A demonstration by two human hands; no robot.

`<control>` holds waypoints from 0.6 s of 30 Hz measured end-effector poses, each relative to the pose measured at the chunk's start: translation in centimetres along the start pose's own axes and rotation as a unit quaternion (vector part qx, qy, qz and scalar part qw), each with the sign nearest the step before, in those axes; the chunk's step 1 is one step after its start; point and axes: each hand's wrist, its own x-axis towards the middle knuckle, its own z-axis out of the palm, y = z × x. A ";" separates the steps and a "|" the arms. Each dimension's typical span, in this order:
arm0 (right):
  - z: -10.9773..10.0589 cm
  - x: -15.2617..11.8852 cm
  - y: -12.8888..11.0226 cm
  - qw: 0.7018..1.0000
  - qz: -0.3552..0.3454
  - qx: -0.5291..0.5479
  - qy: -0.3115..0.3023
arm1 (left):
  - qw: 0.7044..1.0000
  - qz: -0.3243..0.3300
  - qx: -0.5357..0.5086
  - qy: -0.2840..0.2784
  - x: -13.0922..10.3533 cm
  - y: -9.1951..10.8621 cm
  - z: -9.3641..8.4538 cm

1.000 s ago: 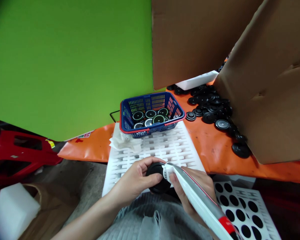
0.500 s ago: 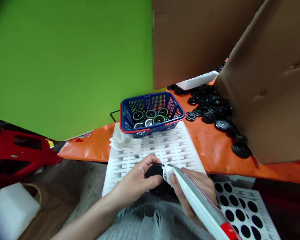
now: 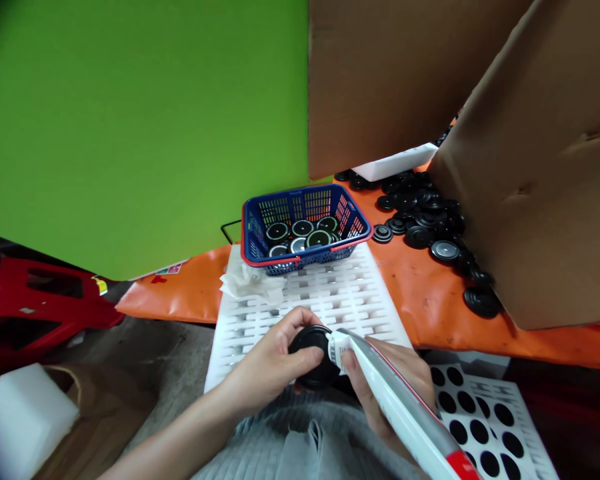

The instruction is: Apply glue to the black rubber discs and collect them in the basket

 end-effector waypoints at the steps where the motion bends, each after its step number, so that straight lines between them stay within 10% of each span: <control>1: 0.0 0.1 0.0 1.000 -0.001 -0.003 -0.002 | 1.000 0.004 -0.004 -0.002 0.0 -0.1 0.0; 18: -0.1 -0.6 0.1 1.000 0.008 0.006 -0.010 | 0.999 -0.006 -0.035 -0.011 -0.1 0.0 0.0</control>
